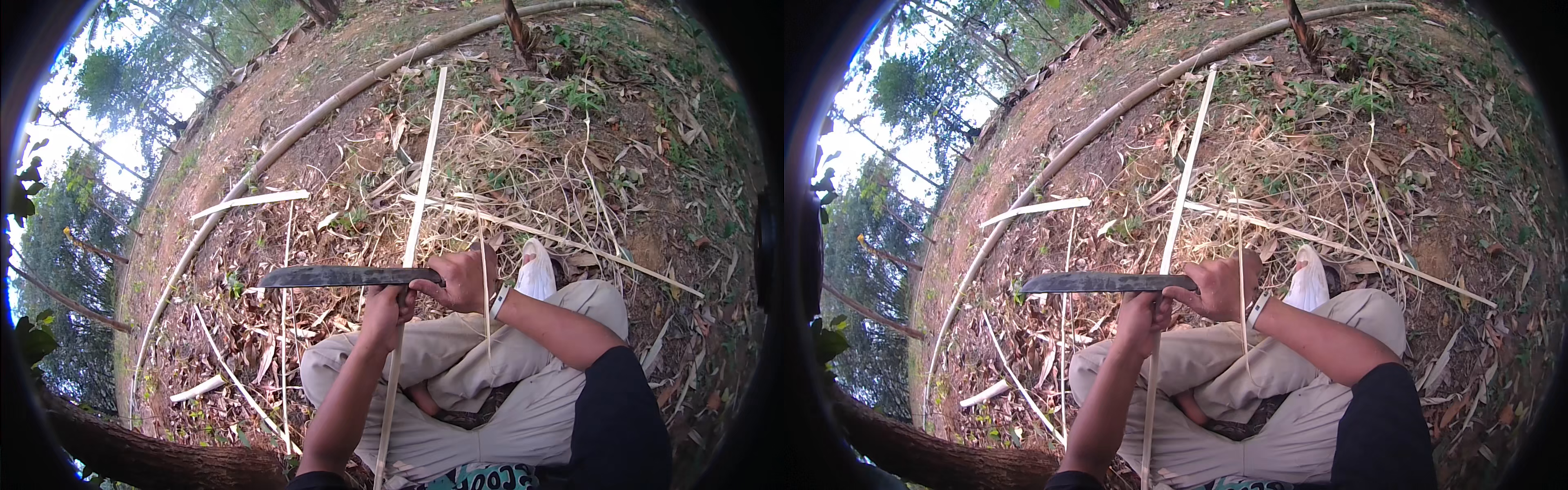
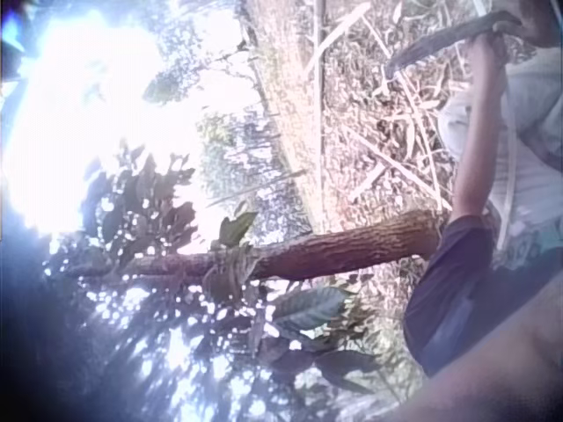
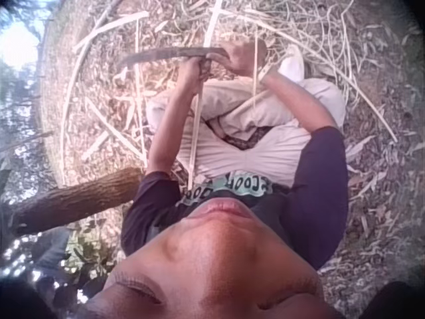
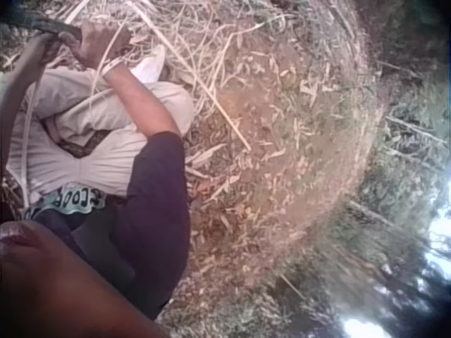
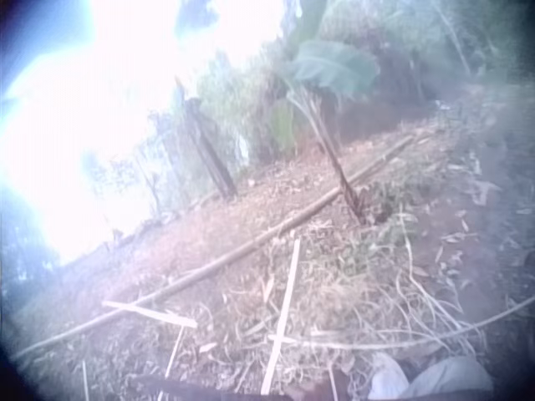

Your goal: The person sits on the ground and uses a machete to sharpen thin wooden sticks. They hold the sticks against their leg and scrape the blade along the wood to create a pointed tip.

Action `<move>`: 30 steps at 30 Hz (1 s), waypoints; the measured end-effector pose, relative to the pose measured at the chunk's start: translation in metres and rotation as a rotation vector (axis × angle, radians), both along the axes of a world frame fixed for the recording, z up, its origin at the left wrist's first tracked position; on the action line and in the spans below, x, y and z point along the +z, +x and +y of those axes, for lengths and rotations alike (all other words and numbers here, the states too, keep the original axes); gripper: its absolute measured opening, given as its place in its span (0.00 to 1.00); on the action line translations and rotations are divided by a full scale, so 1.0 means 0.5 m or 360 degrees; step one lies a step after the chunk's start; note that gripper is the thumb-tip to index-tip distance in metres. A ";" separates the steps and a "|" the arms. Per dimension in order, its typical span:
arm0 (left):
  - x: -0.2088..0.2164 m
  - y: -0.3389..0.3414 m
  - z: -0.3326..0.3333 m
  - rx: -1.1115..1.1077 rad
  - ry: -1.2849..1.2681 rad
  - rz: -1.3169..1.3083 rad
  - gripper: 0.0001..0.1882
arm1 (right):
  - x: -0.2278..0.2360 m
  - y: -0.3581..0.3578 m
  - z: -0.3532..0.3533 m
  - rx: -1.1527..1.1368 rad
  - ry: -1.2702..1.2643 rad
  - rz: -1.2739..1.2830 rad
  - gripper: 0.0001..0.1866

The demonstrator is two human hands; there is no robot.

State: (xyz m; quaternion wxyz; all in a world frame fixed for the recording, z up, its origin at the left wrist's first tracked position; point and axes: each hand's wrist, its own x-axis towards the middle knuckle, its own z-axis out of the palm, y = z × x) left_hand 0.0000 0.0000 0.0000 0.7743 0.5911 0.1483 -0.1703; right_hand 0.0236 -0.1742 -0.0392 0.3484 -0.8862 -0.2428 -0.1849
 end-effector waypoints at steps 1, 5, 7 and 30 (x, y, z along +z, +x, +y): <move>-0.002 -0.004 -0.001 -0.0050 0.0047 -0.0059 0.06 | -0.003 0.000 0.001 -0.0013 0.0015 0.0013 0.31; 0.007 0.001 -0.006 -0.0089 0.0026 -0.0047 0.08 | -0.010 0.020 -0.002 -0.0025 0.0012 -0.0074 0.31; 0.008 -0.003 -0.008 -0.0093 0.0041 -0.0013 0.09 | -0.021 0.024 -0.002 -0.0009 0.0004 -0.0128 0.32; 0.133 -0.381 0.232 0.0171 -0.0030 0.0770 0.15 | -0.053 0.197 -0.194 -0.0597 -0.0735 0.0296 0.42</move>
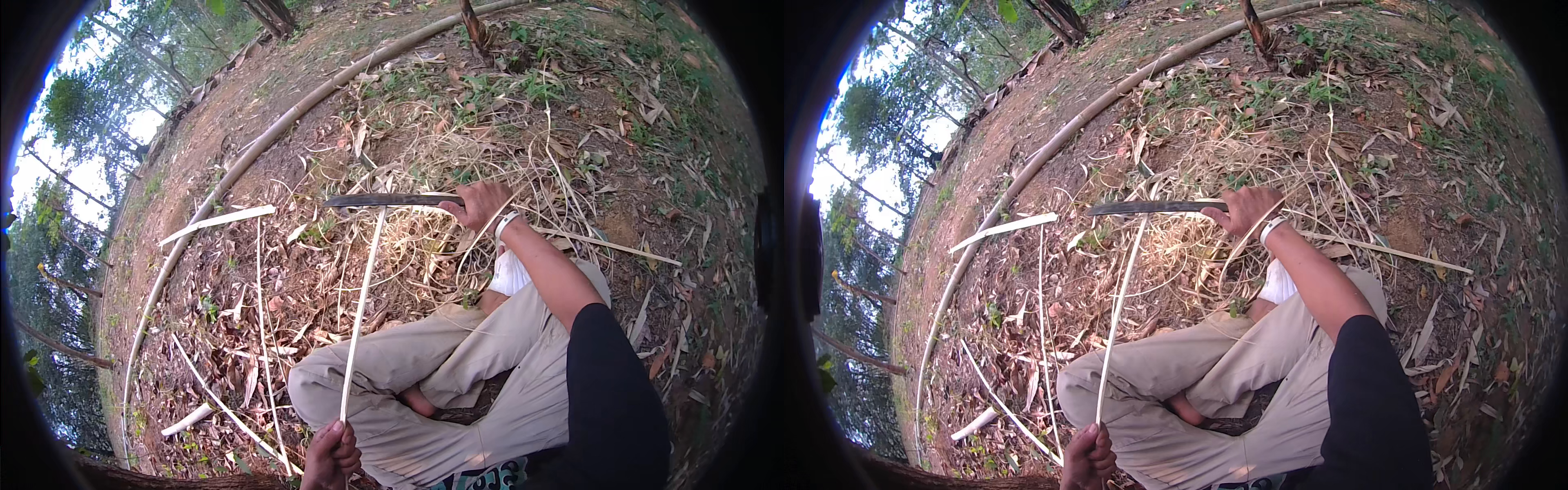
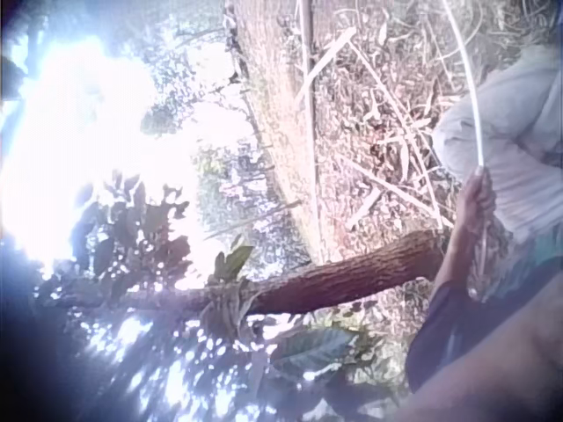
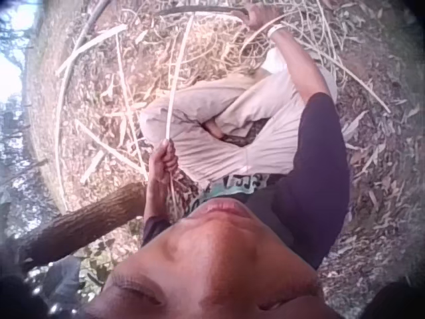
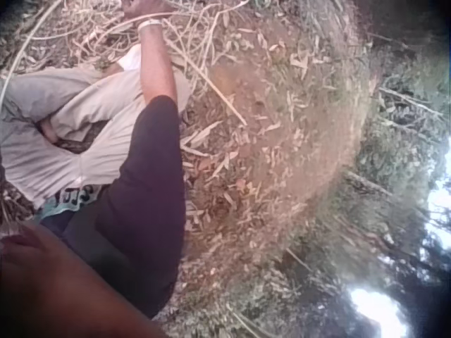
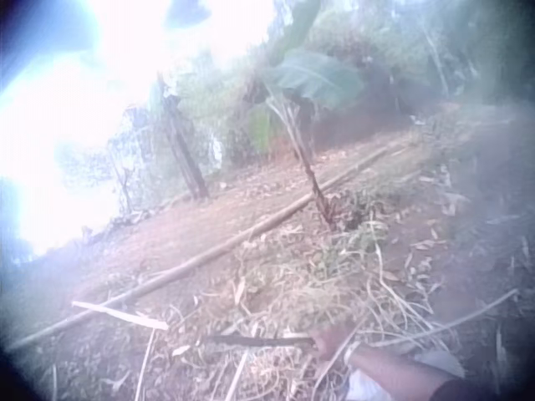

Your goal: The person sits on the ground and uses a machete to sharpen thin wooden sticks. They hold the sticks against their leg and scrape the blade along the wood to create a pointed tip.

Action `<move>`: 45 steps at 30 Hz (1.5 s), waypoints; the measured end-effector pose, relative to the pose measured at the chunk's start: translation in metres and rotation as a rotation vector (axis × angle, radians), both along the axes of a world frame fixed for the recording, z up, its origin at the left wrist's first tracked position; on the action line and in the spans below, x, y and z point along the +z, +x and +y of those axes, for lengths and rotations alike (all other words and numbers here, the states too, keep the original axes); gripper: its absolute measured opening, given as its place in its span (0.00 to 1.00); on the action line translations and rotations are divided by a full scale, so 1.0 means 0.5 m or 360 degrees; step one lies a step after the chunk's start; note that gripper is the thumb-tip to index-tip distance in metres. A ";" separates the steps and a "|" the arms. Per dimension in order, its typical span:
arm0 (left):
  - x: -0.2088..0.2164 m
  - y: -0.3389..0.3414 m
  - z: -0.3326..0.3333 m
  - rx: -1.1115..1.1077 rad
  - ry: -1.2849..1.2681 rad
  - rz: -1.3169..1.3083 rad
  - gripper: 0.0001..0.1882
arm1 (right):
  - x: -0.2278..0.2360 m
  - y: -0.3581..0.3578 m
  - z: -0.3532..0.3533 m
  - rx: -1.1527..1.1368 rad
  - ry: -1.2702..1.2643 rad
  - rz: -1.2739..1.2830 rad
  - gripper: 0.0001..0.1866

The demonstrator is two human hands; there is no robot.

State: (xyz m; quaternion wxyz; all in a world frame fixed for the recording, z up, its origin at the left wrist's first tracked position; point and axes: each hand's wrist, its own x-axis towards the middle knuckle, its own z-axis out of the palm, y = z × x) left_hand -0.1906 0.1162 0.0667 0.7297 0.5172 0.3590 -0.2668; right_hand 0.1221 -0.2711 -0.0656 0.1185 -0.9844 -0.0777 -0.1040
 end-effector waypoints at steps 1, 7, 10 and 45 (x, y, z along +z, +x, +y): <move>-0.005 -0.014 0.022 -0.0030 0.0068 -0.0078 0.15 | -0.005 0.003 0.001 -0.0082 0.0028 0.0069 0.42; 0.020 -0.203 0.186 0.0242 0.0555 -0.0065 0.18 | -0.094 0.060 -0.085 -0.0954 0.0850 0.0075 0.43; -0.012 -0.125 0.125 0.0306 0.0324 -0.0092 0.18 | -0.090 0.081 -0.046 -0.0993 0.1411 -0.0040 0.46; -0.167 0.435 -0.233 -0.0145 0.0130 -0.0620 0.12 | 0.012 -0.159 0.156 0.0435 0.0385 -0.0017 0.37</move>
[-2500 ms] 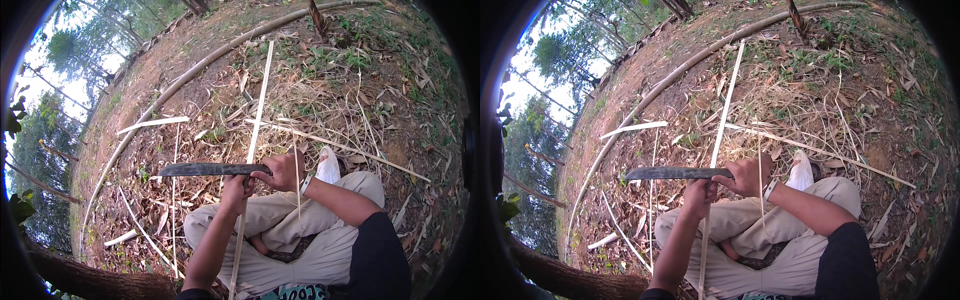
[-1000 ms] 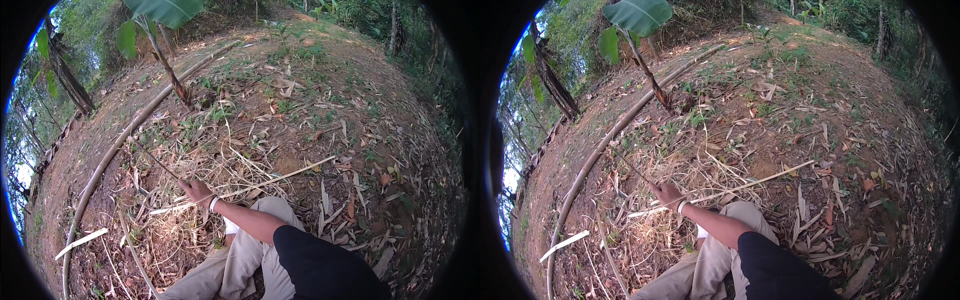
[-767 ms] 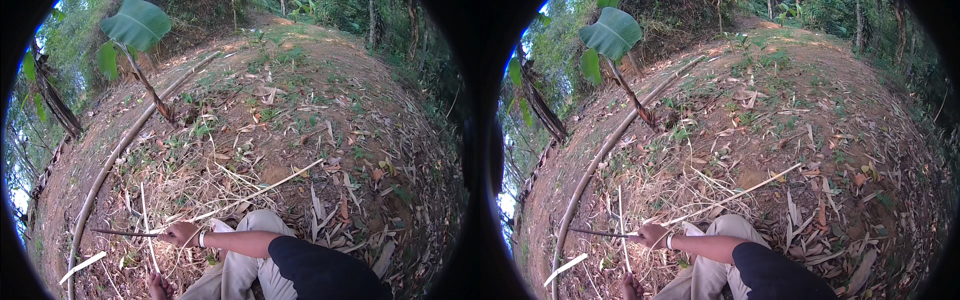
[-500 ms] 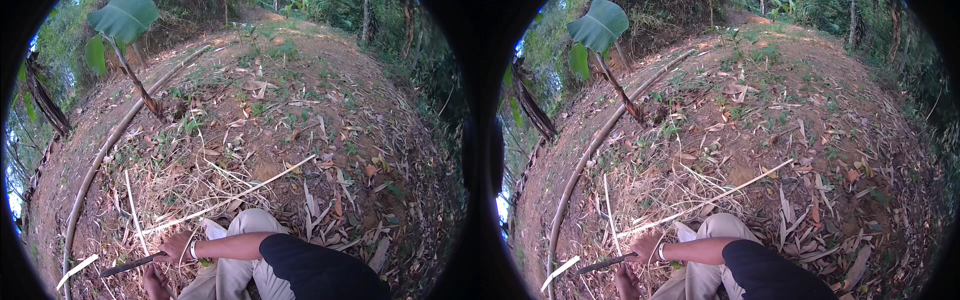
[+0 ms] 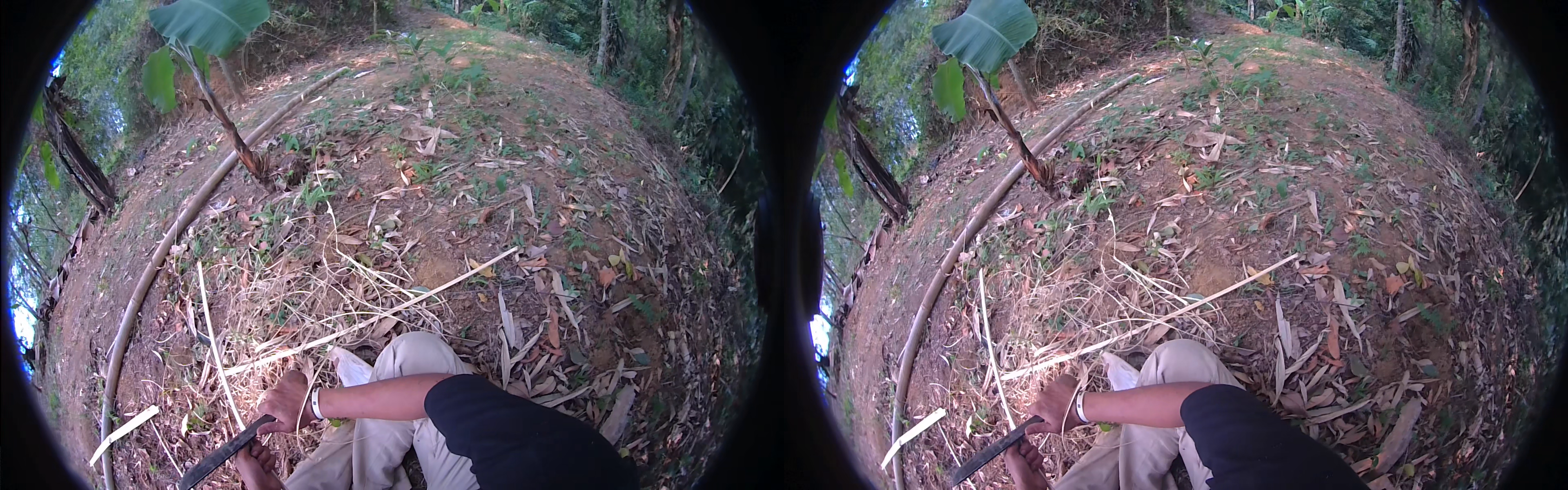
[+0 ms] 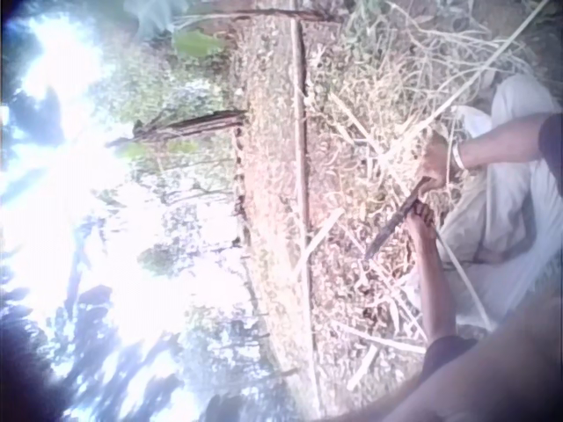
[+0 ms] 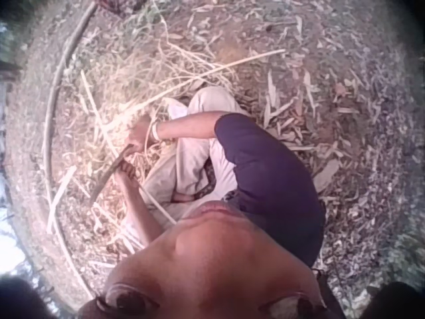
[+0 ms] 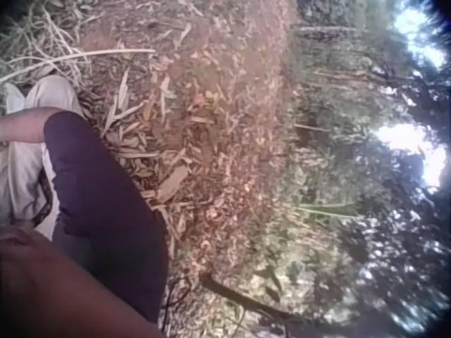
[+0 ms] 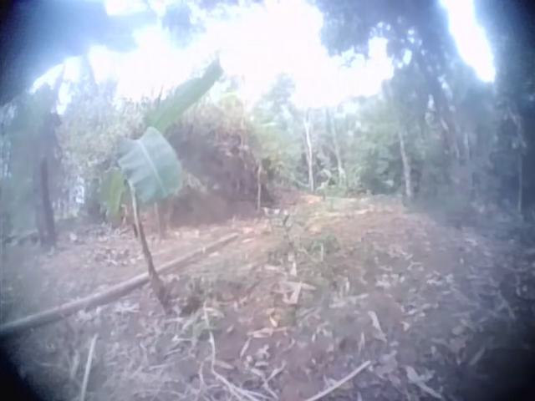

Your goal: The person sits on the ground and uses a machete to sharpen thin wooden sticks. They hold the sticks against their leg and scrape the blade along the wood to create a pointed tip.

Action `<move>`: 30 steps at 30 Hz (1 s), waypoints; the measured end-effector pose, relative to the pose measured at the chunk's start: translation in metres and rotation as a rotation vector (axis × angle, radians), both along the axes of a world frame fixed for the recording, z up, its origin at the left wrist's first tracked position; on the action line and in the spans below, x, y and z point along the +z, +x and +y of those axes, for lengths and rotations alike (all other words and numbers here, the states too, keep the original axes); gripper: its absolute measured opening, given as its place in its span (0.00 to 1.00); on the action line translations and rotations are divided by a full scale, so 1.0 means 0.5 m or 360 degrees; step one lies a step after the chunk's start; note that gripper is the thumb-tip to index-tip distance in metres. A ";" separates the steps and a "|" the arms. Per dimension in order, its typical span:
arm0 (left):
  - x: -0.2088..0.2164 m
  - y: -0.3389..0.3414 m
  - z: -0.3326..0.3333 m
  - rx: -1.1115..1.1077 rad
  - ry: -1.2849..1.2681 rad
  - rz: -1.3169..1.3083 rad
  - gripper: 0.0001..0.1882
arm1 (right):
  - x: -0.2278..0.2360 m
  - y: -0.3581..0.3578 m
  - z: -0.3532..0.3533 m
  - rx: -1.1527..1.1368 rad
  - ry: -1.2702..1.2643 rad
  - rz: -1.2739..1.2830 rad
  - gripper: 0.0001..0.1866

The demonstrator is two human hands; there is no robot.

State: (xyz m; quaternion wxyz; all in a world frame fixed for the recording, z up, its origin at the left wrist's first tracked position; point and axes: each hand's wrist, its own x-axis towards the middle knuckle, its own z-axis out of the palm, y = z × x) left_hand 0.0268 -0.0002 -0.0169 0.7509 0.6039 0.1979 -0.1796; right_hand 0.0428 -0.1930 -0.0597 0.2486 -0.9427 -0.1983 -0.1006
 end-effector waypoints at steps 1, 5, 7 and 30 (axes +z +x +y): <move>0.010 -0.007 -0.005 0.0009 0.0048 0.0000 0.12 | -0.007 0.004 -0.002 0.0010 -0.0010 -0.0080 0.37; 0.045 -0.046 0.030 0.0072 -0.0079 0.0131 0.12 | 0.004 0.025 -0.023 -0.0258 0.0032 -0.0023 0.37; 0.073 -0.111 0.063 -0.0071 -0.0066 0.0114 0.11 | 0.017 0.063 -0.083 -0.0480 0.0130 0.0119 0.38; 0.019 -0.218 0.173 0.0102 -0.0166 0.0223 0.11 | 0.066 -0.034 0.016 -0.0034 0.0325 0.0316 0.38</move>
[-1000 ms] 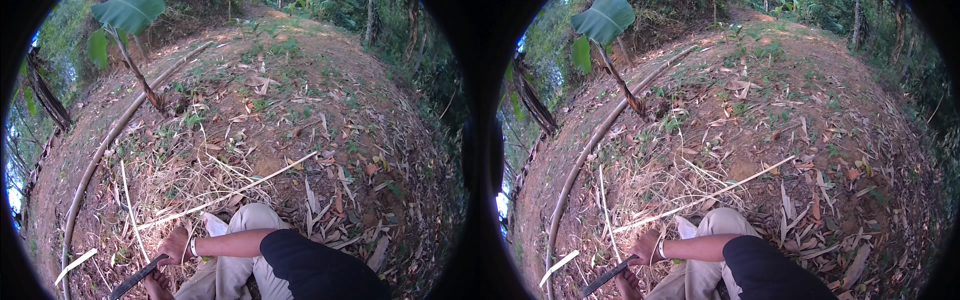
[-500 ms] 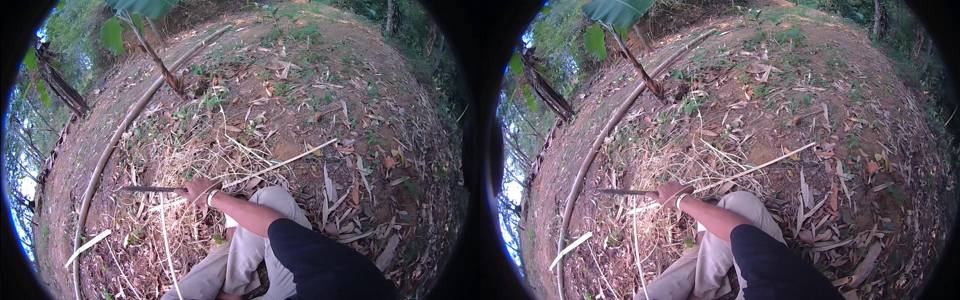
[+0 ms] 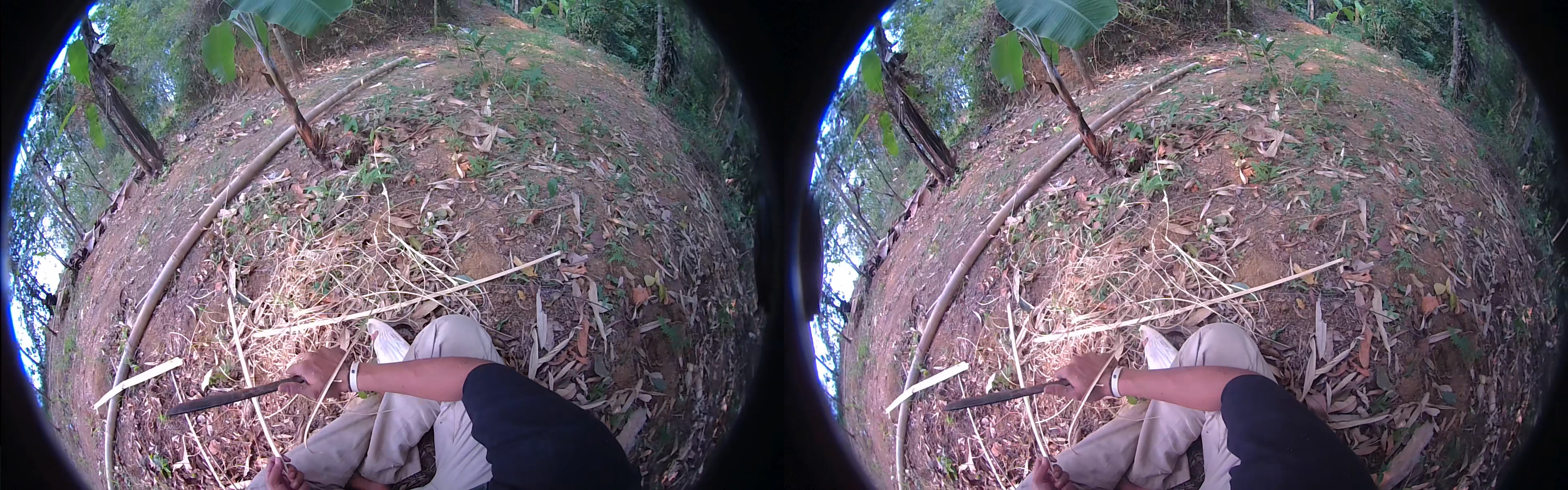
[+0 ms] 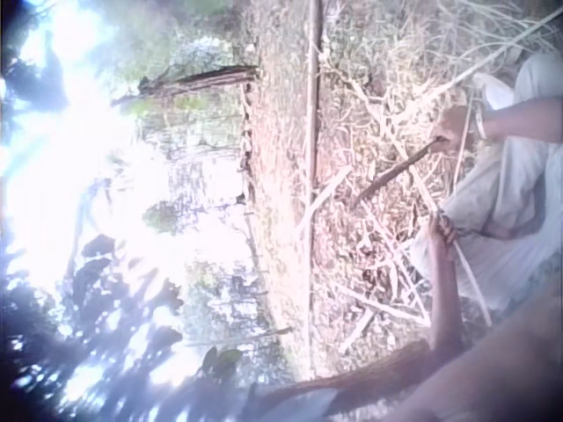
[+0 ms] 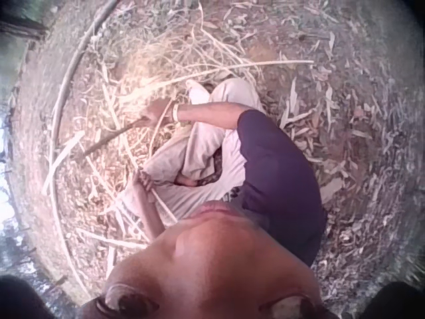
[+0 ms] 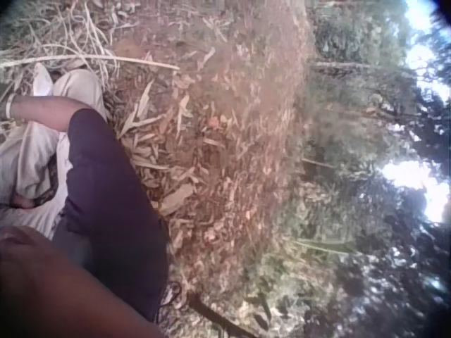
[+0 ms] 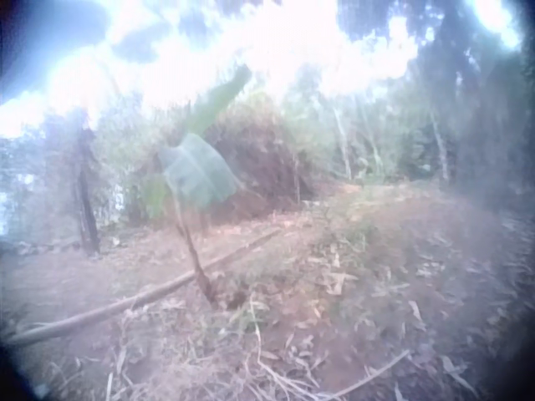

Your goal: The person sits on the ground and uses a machete to sharpen thin wooden sticks. They hold the sticks against their leg and scrape the blade along the wood to create a pointed tip.

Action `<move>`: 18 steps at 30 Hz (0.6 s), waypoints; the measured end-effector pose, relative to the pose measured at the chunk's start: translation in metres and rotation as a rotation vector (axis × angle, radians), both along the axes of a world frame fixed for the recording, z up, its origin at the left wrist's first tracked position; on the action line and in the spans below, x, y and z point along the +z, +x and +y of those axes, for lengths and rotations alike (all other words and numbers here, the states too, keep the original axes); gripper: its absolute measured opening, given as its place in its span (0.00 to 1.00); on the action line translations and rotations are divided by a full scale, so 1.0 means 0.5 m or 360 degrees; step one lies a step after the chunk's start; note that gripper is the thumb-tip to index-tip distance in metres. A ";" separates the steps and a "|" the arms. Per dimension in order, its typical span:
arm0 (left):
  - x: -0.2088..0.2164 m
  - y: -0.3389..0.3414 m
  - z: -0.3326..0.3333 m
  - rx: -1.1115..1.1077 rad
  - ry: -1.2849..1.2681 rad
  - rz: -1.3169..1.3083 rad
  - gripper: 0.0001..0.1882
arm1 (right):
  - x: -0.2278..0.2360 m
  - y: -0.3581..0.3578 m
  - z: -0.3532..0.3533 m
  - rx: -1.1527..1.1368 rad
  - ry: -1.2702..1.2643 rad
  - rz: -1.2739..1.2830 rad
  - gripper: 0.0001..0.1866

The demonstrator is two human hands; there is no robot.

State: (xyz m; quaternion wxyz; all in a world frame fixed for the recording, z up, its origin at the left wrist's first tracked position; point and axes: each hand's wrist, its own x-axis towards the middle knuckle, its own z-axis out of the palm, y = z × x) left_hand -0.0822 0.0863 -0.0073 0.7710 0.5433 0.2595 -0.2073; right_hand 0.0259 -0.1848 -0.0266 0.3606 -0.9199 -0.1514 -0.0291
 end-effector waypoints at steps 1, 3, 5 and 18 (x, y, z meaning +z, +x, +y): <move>-0.021 0.033 -0.014 0.0002 0.0029 0.0004 0.11 | -0.011 -0.004 0.008 0.0029 -0.0066 -0.0060 0.37; -0.021 0.061 -0.039 -0.0149 -0.0094 -0.0262 0.09 | -0.023 -0.018 0.038 0.0178 -0.0142 -0.0107 0.37; -0.028 0.084 -0.067 -0.0087 -0.0275 -0.0170 0.07 | -0.054 -0.016 0.039 0.0288 -0.0218 -0.0145 0.38; 0.000 -0.052 -0.032 -0.0105 -0.0210 -0.0115 0.11 | -0.081 0.031 0.031 0.0035 -0.0015 -0.0379 0.30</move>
